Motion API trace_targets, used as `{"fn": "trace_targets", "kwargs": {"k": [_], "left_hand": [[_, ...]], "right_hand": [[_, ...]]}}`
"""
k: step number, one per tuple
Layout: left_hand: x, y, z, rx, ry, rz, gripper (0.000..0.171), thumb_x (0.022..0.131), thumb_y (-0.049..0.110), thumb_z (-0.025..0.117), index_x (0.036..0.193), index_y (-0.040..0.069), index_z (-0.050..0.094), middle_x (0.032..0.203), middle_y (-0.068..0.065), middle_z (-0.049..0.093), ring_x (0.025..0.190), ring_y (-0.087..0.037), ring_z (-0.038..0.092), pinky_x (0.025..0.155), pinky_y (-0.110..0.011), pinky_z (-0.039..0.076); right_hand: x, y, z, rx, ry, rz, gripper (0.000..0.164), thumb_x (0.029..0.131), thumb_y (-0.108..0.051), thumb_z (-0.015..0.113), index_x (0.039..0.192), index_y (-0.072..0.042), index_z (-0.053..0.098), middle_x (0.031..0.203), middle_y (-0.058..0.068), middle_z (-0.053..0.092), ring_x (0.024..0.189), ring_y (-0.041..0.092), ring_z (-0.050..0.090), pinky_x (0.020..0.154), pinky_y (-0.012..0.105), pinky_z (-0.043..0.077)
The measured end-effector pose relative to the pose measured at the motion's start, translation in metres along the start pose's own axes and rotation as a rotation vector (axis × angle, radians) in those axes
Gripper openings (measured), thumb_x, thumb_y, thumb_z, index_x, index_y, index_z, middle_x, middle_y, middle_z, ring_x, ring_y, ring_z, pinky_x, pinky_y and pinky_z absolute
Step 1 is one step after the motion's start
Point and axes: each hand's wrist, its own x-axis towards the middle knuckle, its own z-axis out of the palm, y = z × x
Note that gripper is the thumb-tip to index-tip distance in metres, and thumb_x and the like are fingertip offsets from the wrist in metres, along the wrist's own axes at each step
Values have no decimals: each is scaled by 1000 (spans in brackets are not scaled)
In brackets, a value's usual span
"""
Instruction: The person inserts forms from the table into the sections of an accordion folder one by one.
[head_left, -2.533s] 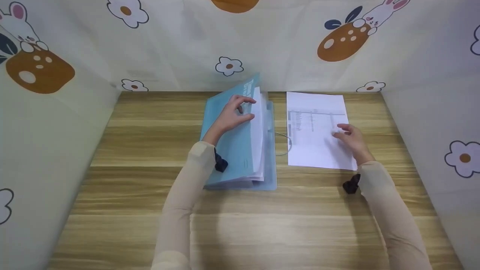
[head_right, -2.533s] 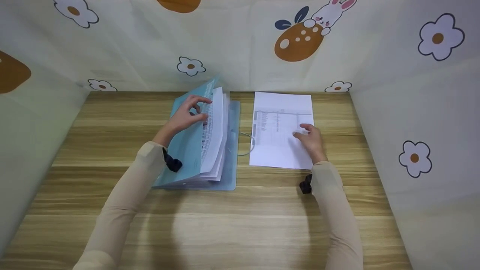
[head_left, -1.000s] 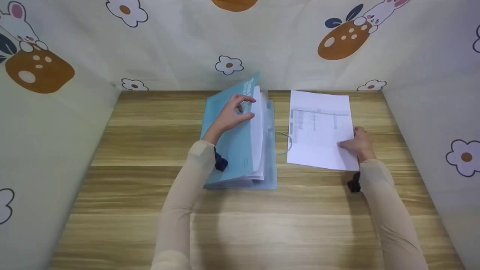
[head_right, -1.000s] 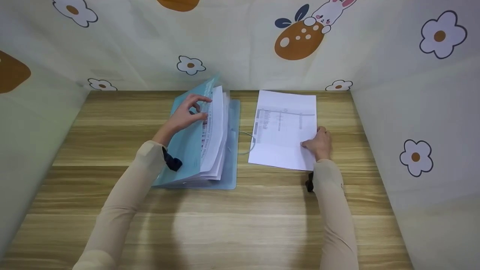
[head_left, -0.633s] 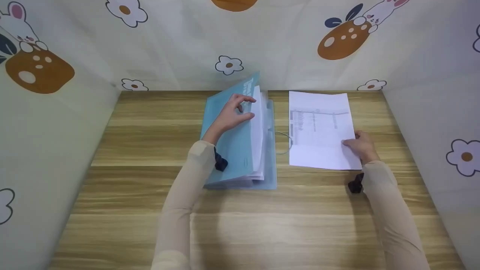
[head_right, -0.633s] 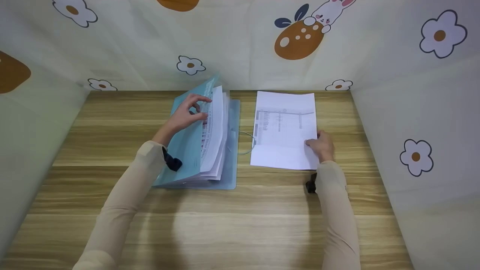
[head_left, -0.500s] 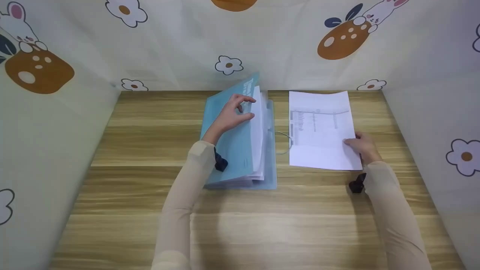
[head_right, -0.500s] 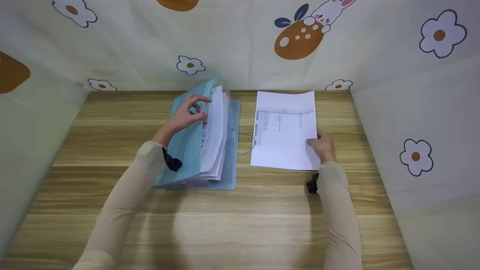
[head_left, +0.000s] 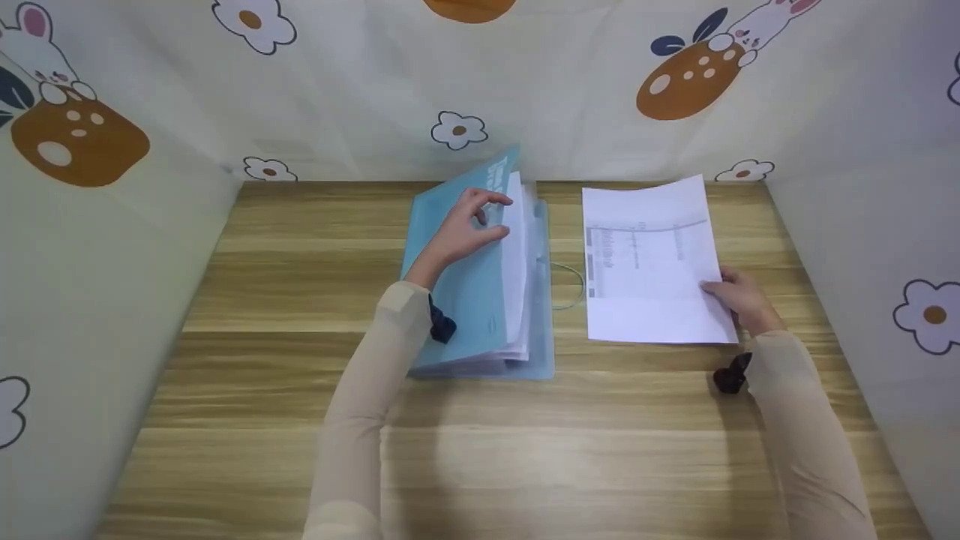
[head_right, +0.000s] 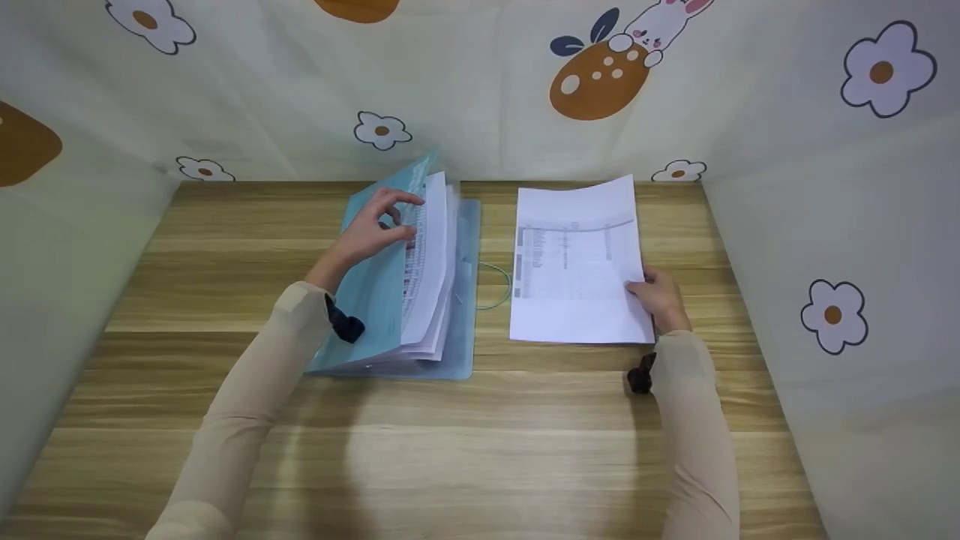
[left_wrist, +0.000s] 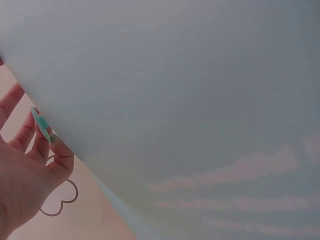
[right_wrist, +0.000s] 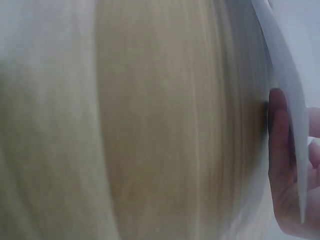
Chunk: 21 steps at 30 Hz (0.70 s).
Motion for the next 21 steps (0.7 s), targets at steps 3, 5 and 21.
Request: {"fn": "trace_targets", "kwargs": {"k": [3,5,21], "left_hand": [[0,0,0,-3,3,1,39,76,24,66,113,23,54,113,2,39,90,-15,39,72,-29,39],[0,1,0,-4,3,-2,39,76,24,66,113,23,54,113,1,39,90,-15,39,72,-29,39],[1,0,0,-10,3,21,40,77,26,63,115,17,55,114,2,39,89,-14,39,73,-28,37]], "right_hand": [[-3,1,-3,15,-33,8,64,92,-22,45,137,7,9,138,27,16,121,35,25,96,42,25],[-4,1,-5,26,-50,-3,64,92,-21,44,137,7,9,138,27,17,118,32,30,94,38,30],[-15,11,-14,377,-80,-71,31,88,-7,51,117,0,44,80,-5,60,71,10,57,62,25,46]]}}
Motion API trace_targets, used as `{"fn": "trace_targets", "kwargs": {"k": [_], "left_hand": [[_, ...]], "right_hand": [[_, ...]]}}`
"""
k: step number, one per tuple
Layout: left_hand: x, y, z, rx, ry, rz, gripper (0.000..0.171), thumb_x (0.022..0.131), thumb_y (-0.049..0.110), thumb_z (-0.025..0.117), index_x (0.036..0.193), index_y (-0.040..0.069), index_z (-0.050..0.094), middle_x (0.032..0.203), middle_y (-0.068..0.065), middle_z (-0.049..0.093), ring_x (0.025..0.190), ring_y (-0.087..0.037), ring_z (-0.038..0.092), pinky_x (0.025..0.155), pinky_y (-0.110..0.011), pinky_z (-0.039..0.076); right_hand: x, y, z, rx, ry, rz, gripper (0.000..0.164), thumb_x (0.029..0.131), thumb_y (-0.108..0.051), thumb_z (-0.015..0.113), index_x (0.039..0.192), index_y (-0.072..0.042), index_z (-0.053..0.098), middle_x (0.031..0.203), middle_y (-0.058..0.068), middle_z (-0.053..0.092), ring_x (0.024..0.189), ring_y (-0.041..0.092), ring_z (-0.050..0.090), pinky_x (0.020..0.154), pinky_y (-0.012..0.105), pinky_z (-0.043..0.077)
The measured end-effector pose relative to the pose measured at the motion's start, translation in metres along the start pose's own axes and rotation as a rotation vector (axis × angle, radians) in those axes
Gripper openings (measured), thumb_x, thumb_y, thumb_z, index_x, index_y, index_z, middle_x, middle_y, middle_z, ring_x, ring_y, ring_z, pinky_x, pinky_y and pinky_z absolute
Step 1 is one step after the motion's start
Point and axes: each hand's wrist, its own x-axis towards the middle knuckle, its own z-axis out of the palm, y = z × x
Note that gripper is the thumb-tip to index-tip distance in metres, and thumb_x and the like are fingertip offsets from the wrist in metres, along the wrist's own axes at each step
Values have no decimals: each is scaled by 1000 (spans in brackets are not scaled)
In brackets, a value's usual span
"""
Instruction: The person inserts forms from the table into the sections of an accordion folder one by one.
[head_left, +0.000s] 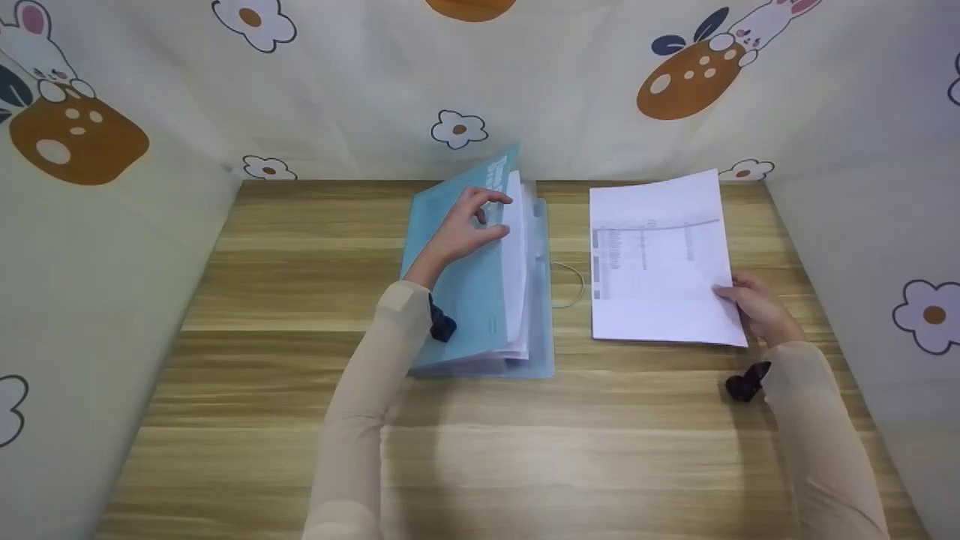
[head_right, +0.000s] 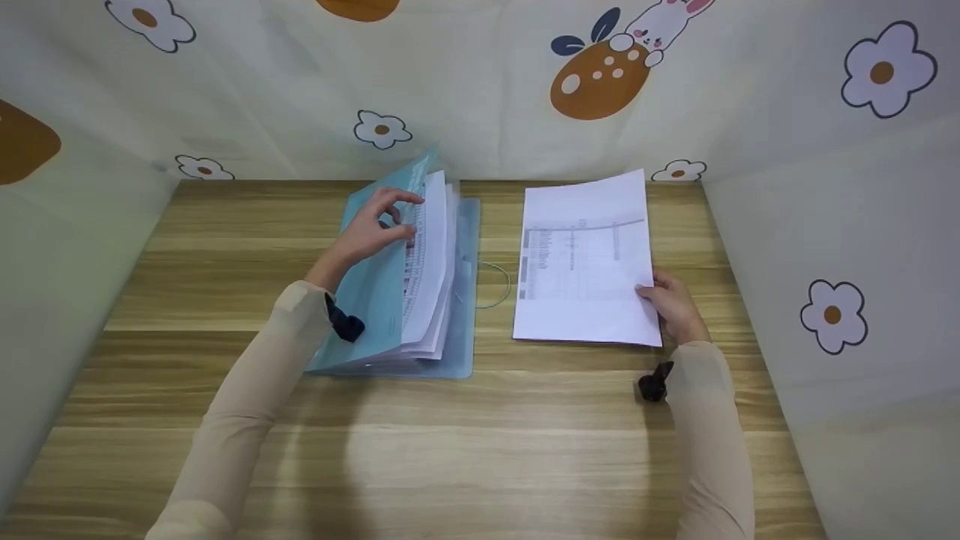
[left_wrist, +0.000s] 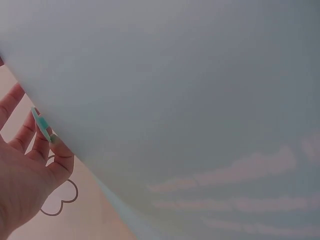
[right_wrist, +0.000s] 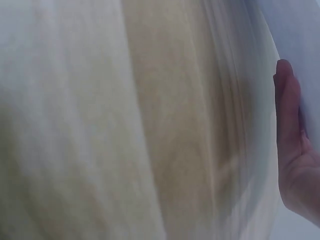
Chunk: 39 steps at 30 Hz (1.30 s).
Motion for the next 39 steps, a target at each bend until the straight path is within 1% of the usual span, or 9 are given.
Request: {"fn": "trace_targets", "kwargs": {"k": [3,5,10,17,20,27,31,35,39], "left_hand": [[0,0,0,7,3,1,38,77,26,63,114,20,55,113,2,39,89,-14,39,74,-28,37],[0,0,0,10,3,2,38,77,26,63,114,20,55,113,2,39,89,-15,39,73,-28,37],[-1,0,0,22,3,-10,38,77,26,64,114,23,54,113,3,39,90,-14,39,73,-28,37],[-1,-1,0,17,11,-2,38,77,25,64,114,23,54,112,3,39,89,-13,39,72,-27,38],[-2,-1,1,13,17,-9,38,76,26,65,113,25,54,112,5,39,89,-12,39,73,-26,39],[-1,-2,0,-15,9,31,37,78,24,63,113,19,56,110,1,40,85,-15,40,71,-28,37],[-1,-2,0,2,6,11,37,78,25,63,113,21,55,111,2,39,88,-14,39,72,-27,37],[-2,0,0,5,13,-3,38,77,24,64,114,22,55,113,2,39,89,-14,40,73,-26,38],[-2,0,0,2,18,-12,39,77,25,65,114,23,54,114,3,39,90,-14,40,73,-26,39]], "right_hand": [[-1,2,0,36,6,10,14,88,-7,52,101,-10,50,80,-4,60,70,10,57,61,25,46],[-3,2,0,56,3,20,10,88,-7,52,96,-12,50,79,-4,60,70,10,57,61,25,46],[-6,0,2,158,-6,25,11,87,-5,52,92,-15,55,80,-3,61,70,11,58,61,25,47],[-8,-1,8,273,-19,-24,21,87,0,50,87,-16,63,81,0,63,71,13,59,61,25,47],[-6,2,13,256,-33,-43,21,86,1,50,88,-15,63,83,0,63,72,13,59,61,26,47],[-3,2,27,141,-29,-31,12,86,-2,53,89,-12,57,80,-2,60,71,10,56,61,23,45],[1,2,34,90,-31,-22,12,86,-3,53,93,-12,55,81,-2,60,72,10,56,63,23,45],[4,3,41,74,-39,-13,17,86,-3,53,102,-8,51,82,-3,61,73,10,57,64,24,46],[8,4,46,40,-34,-7,34,86,-4,53,118,3,43,83,-4,60,74,10,57,65,24,46]]}}
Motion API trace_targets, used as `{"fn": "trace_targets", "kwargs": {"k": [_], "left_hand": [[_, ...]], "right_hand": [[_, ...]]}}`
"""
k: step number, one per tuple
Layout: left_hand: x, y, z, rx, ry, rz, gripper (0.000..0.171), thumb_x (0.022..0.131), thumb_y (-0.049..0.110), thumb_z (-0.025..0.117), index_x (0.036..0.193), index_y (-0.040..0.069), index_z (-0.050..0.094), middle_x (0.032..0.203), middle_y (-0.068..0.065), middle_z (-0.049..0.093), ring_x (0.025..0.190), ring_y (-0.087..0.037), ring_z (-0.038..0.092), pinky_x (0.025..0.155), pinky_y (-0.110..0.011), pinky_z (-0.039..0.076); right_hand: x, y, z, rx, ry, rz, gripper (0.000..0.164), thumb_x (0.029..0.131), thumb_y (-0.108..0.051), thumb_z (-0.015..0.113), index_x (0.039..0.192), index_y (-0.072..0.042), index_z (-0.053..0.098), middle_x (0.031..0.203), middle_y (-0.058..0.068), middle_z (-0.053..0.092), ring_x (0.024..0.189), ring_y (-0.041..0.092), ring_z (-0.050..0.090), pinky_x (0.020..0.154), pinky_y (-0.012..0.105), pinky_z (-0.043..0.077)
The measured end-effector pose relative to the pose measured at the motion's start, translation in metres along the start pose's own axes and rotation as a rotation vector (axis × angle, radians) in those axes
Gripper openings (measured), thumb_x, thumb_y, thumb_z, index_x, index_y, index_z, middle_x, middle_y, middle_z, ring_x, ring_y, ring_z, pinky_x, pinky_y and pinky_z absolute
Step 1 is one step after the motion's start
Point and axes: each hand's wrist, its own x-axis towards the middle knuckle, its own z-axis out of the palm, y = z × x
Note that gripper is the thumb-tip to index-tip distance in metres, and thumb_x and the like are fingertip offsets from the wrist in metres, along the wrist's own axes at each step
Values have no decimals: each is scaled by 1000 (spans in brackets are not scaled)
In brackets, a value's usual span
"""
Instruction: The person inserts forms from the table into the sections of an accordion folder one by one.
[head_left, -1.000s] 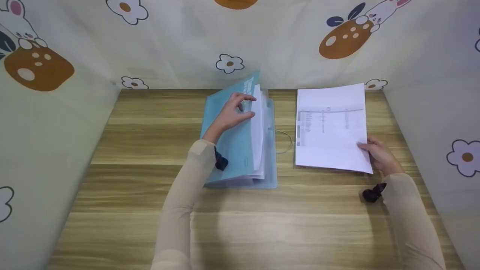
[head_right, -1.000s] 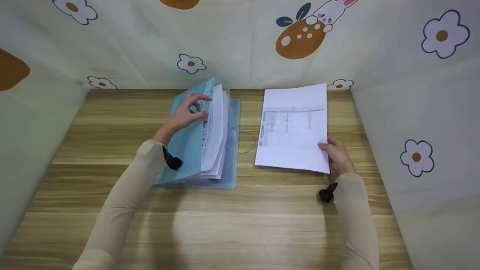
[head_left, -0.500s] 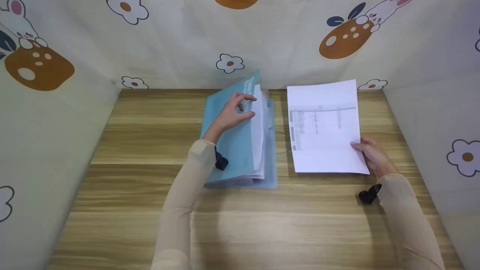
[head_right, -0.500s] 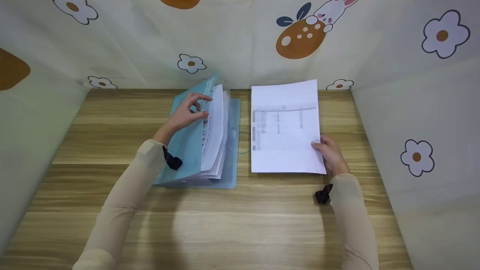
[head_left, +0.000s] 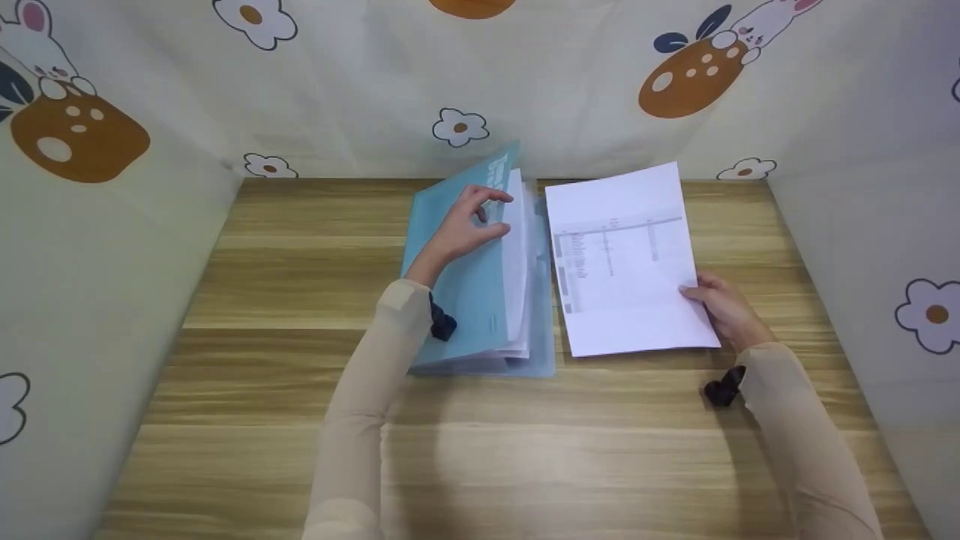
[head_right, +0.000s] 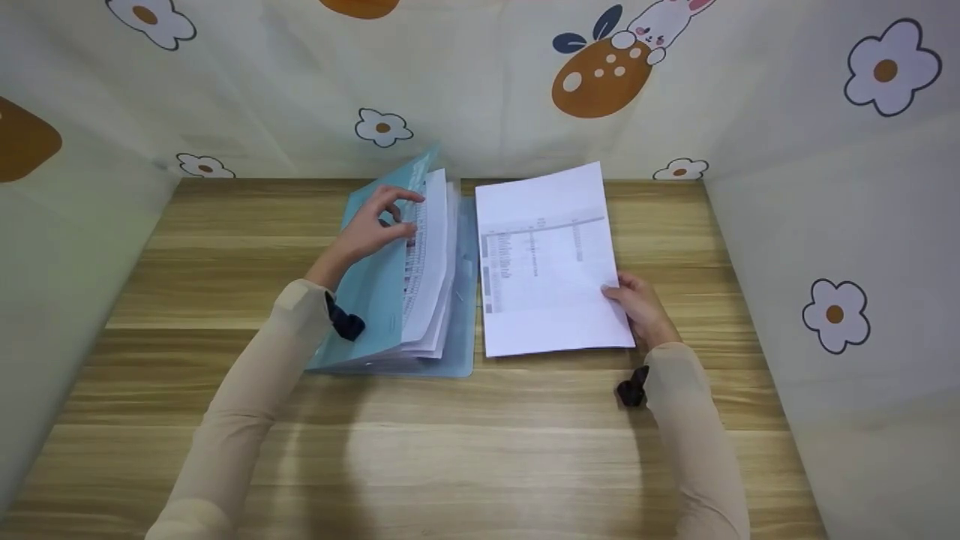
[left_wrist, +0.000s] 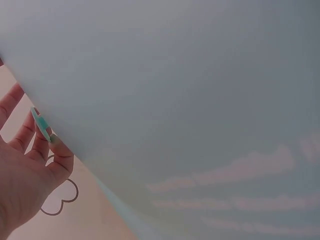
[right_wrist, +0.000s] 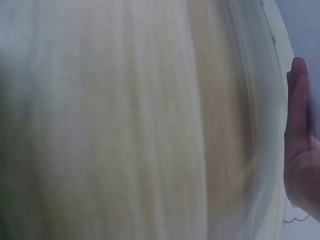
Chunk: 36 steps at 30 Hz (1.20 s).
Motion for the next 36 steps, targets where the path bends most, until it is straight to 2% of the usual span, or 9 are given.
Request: {"fn": "trace_targets", "kwargs": {"k": [2,4,9,13,18,21,27,30,36], "left_hand": [[0,0,0,-3,0,-1,39,77,25,65,114,23,54,114,3,38,90,-14,40,73,-26,39],[-1,0,0,-3,-3,-4,39,77,25,65,114,23,54,114,4,38,90,-14,40,73,-26,39],[-1,1,0,0,0,-6,39,76,25,65,114,24,54,114,4,38,89,-13,40,72,-25,40],[-1,1,0,-1,-3,-1,39,76,24,65,114,22,55,113,2,39,88,-13,40,72,-26,39],[0,2,-1,-2,-12,-3,39,77,24,64,114,19,55,113,-1,39,87,-14,39,70,-27,37],[0,2,-1,0,-13,-17,39,76,25,64,114,19,55,114,-1,39,88,-14,39,70,-27,38],[0,2,0,7,-6,-9,38,77,23,65,114,20,55,113,0,39,88,-14,39,71,-27,38],[0,2,0,9,-2,-5,38,77,23,65,114,21,55,113,1,39,88,-14,39,71,-27,38],[0,2,-1,14,-2,-6,39,77,24,65,115,19,55,114,0,39,90,-14,39,72,-27,38]], "right_hand": [[1,1,2,-21,-4,0,40,86,-6,53,122,7,39,84,-4,60,74,10,56,65,24,45],[2,2,5,-35,-9,-5,40,87,-7,53,122,7,39,84,-4,59,75,10,56,65,24,45],[4,3,9,-35,-34,-30,21,87,-6,52,107,-1,50,83,-1,59,74,11,56,65,24,46],[3,4,11,-30,-36,-26,16,87,-5,51,103,-5,51,82,-1,60,73,11,57,64,25,46],[2,3,13,-5,-36,6,17,87,-5,51,104,-5,49,80,0,60,70,12,58,62,26,47],[3,3,14,-28,-37,3,18,87,-5,52,104,-2,49,81,-1,60,71,11,57,63,25,46],[5,3,17,-49,-41,6,39,87,-6,52,120,10,39,84,-2,60,75,11,57,66,25,46],[5,3,19,-46,-50,13,45,88,-6,51,125,11,34,85,-2,60,76,12,57,67,25,46],[7,4,22,-16,-66,25,36,87,-7,53,118,7,41,85,0,60,74,13,57,65,27,46]]}}
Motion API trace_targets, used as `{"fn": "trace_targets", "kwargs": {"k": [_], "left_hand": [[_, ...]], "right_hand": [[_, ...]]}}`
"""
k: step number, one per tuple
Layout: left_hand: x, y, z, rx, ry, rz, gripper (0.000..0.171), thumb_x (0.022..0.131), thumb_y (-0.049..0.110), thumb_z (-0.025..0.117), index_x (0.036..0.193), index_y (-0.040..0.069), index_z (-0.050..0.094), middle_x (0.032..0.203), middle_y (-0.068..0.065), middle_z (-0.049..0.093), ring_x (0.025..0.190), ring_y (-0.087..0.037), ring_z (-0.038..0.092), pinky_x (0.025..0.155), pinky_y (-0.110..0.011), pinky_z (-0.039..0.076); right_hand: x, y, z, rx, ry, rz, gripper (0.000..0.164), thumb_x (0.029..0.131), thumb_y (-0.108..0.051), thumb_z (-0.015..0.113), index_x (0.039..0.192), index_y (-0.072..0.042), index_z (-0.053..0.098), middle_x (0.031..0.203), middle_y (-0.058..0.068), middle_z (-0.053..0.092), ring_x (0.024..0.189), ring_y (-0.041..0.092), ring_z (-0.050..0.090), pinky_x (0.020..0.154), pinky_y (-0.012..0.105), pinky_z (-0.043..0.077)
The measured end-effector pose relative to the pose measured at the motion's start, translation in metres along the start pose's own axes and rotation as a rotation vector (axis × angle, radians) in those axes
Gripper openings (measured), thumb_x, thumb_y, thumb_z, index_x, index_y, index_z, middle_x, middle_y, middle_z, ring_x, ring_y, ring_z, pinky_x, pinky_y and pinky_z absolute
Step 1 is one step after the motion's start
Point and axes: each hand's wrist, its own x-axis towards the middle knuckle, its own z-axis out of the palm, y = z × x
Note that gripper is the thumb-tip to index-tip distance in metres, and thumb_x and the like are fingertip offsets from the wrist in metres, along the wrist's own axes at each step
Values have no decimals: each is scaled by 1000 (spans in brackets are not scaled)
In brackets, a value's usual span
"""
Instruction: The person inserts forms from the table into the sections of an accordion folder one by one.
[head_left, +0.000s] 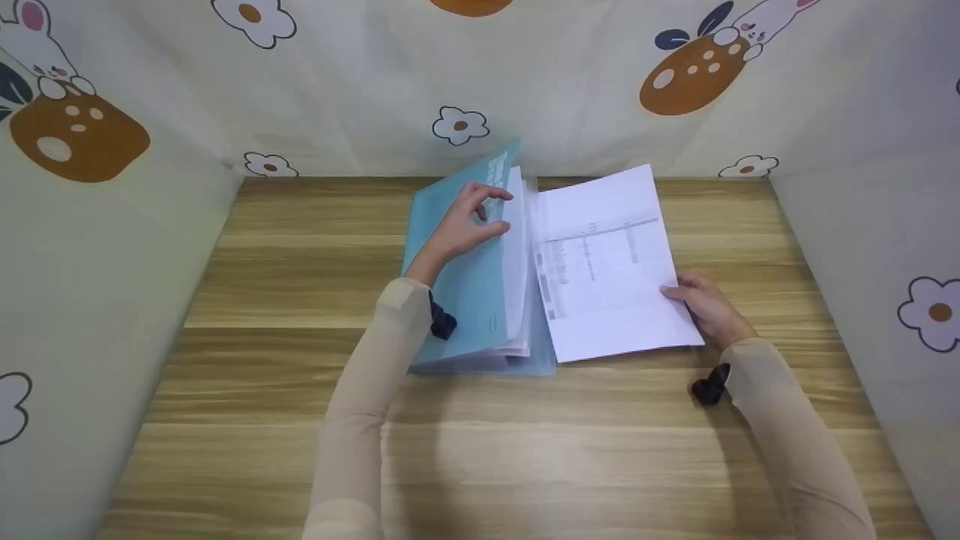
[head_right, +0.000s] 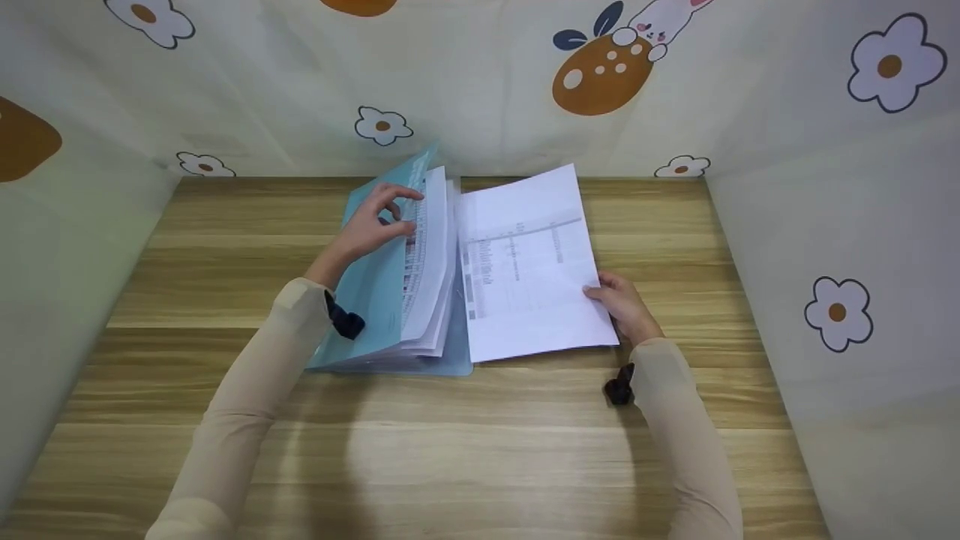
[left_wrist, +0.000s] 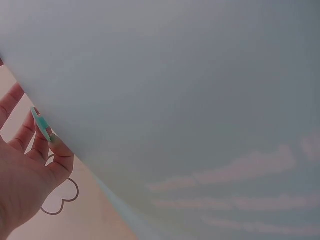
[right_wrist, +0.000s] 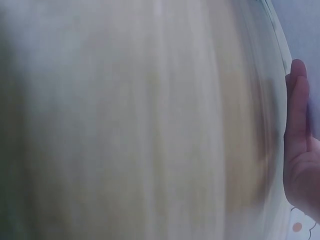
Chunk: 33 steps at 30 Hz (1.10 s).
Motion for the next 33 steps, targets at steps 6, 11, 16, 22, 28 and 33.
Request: {"fn": "trace_targets", "kwargs": {"k": [6,11,16,22,28,33], "left_hand": [[1,0,0,8,1,6,39,77,27,64,114,22,55,114,-1,39,89,-14,39,71,-26,38],[1,-1,0,0,-1,26,39,76,25,64,114,19,55,112,0,40,87,-14,39,72,-27,37],[1,-1,0,2,5,24,39,76,26,64,113,21,55,112,0,40,88,-14,40,72,-27,38],[0,-1,0,3,5,16,39,77,25,64,114,21,55,113,-1,39,89,-14,39,72,-26,39],[0,-1,0,6,7,4,39,77,27,64,114,23,54,114,0,38,89,-13,39,71,-26,39],[-1,-2,-1,6,14,12,39,77,27,64,114,23,54,113,1,39,89,-13,39,72,-26,39]], "right_hand": [[1,0,1,12,-16,10,33,86,-6,53,116,4,42,83,1,60,73,13,58,65,27,47],[1,-3,2,20,-33,42,54,87,-5,51,132,9,25,84,-1,61,74,13,59,66,27,47],[-2,-5,-2,14,-40,62,59,88,-7,51,136,7,19,87,-2,61,77,13,59,68,28,47],[-5,-3,-8,9,-40,71,60,87,-10,52,137,5,20,91,-2,60,80,14,58,69,29,47],[-3,-4,-5,-13,-27,74,61,87,-11,53,136,6,21,91,-2,59,79,14,58,70,29,47],[1,-6,2,-19,-33,88,63,87,-12,54,137,3,20,95,0,57,81,14,58,72,29,46]]}}
